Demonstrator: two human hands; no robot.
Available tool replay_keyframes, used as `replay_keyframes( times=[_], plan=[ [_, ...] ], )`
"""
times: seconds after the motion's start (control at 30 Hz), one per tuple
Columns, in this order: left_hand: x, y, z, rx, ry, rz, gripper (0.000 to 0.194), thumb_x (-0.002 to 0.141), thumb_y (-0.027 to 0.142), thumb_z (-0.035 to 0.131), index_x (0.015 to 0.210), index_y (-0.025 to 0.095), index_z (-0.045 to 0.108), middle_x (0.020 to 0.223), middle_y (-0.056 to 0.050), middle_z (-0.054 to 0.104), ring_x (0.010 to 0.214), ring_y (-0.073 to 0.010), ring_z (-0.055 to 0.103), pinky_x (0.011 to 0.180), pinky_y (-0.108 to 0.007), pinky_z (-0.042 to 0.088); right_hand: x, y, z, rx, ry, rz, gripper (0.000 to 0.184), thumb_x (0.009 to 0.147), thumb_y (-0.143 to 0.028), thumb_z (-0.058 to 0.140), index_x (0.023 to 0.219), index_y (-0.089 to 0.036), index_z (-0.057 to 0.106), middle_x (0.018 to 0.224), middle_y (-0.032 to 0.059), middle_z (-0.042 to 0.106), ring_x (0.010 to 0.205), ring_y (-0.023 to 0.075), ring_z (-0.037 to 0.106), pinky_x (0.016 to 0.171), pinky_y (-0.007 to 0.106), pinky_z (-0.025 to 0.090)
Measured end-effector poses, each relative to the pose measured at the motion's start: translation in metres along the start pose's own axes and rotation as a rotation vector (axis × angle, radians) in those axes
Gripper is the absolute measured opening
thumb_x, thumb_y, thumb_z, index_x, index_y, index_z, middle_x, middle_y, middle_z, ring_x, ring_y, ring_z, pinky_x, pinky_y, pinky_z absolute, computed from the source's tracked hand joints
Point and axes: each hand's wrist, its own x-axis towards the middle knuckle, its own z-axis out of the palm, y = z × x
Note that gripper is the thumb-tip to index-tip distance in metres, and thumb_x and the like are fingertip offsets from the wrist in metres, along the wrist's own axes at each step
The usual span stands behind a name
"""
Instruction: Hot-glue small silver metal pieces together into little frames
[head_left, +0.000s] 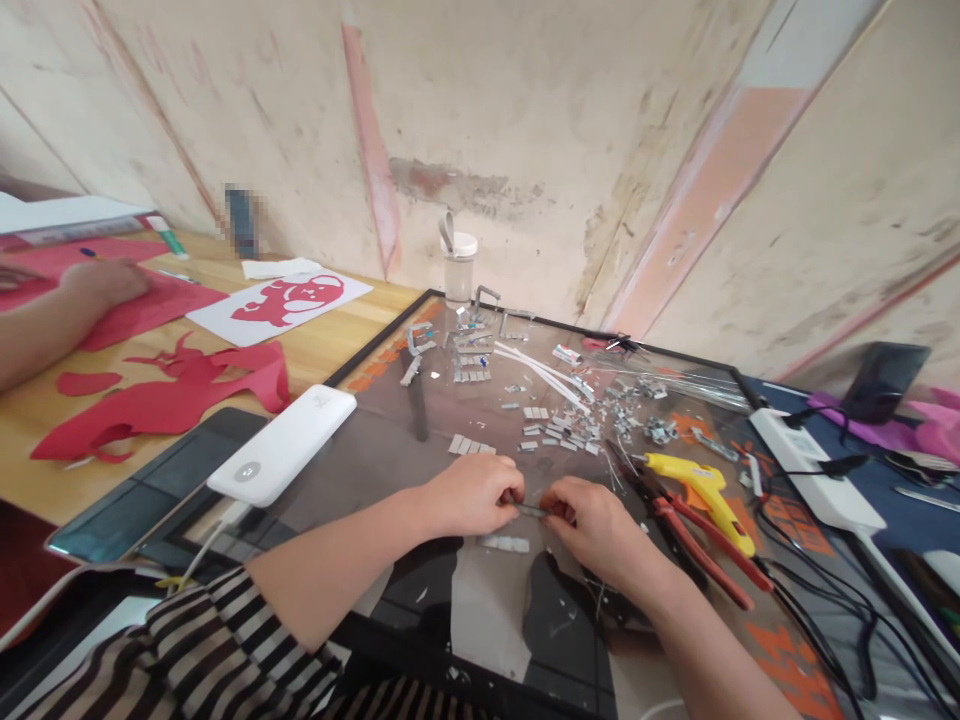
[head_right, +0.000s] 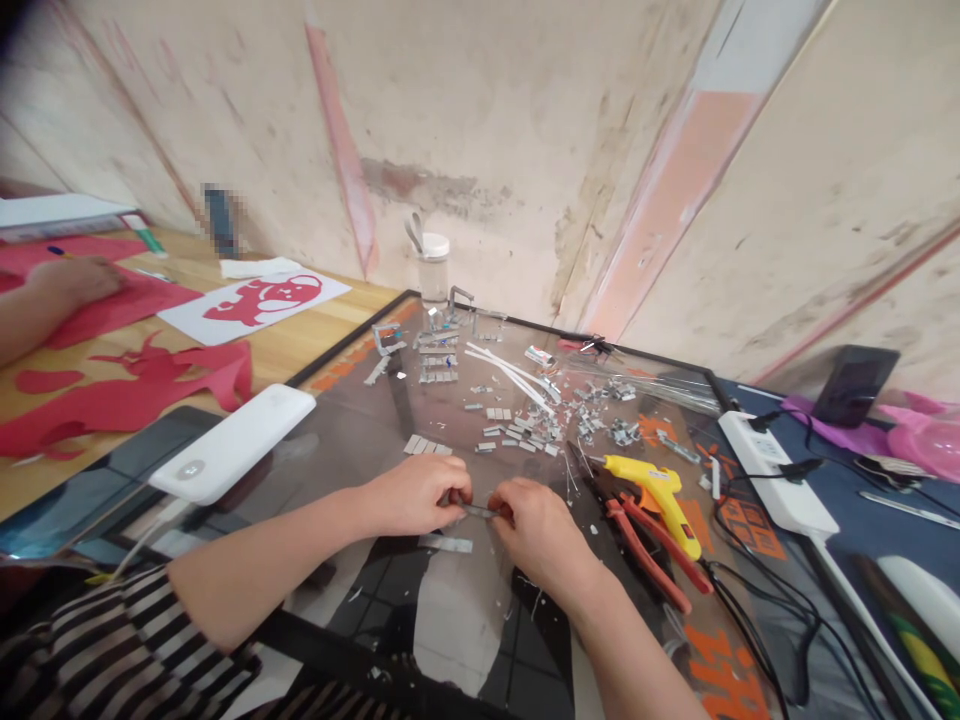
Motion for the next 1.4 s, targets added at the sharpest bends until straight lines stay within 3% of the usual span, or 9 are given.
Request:
replay_keyframes(
  times=[0.4,0.63,0.93,1.23,1.4],
  plan=[
    [0.000,0.001,0.000,-0.012,-0.005,-0.013,0.013,0.070,0.018,0.057,0.079,0.020,0.065,0.076,-0.001,0.062,0.069,-0.0145,0.057,0.060,-0.023,0.037,-0.006,0.005,-0.017,0.224,-0.050,0.059,0.019,0.072,-0.016,0.055,0.088,-0.020,0.063,0.069,-0.0006,0.065,0.062,0.0146,0.057,0.060,0.024,0.042],
    [0.001,-0.005,0.006,-0.034,0.023,-0.002,0.011,0.071,0.018,0.057,0.078,0.019,0.064,0.077,0.000,0.062,0.069,-0.0136,0.057,0.063,-0.023,0.039,-0.007,0.008,-0.029,0.360,-0.048,0.079,0.010,0.075,-0.017,0.051,0.076,-0.018,0.062,0.067,-0.0018,0.062,0.062,0.0122,0.054,0.058,0.022,0.041],
    [0.002,-0.003,0.004,-0.078,0.059,-0.017,0.009,0.072,0.022,0.059,0.079,0.018,0.064,0.077,-0.001,0.061,0.069,-0.0130,0.056,0.065,-0.023,0.040,-0.006,0.024,-0.031,0.355,-0.021,0.155,0.008,0.068,-0.016,0.057,0.066,-0.019,0.051,0.056,-0.0066,0.047,0.053,0.0097,0.043,0.049,0.021,0.034],
    [0.005,0.004,0.003,-0.216,0.160,-0.044,0.019,0.073,0.024,0.059,0.092,0.019,0.061,0.083,-0.001,0.059,0.066,-0.0110,0.054,0.063,-0.022,0.041,-0.005,0.028,-0.033,0.791,-0.097,0.167,0.011,0.069,-0.015,0.055,0.077,-0.019,0.048,0.066,-0.0041,0.059,0.061,0.0109,0.057,0.060,0.024,0.043],
    [0.009,0.014,0.004,-0.227,0.196,-0.082,0.019,0.073,0.025,0.059,0.091,0.018,0.061,0.083,-0.001,0.059,0.065,-0.0110,0.055,0.064,-0.024,0.042,-0.002,0.032,-0.027,0.914,-0.090,0.195,0.015,0.069,-0.019,0.061,0.079,-0.018,0.050,0.064,-0.0035,0.064,0.056,0.0099,0.058,0.056,0.023,0.042]
  ],
)
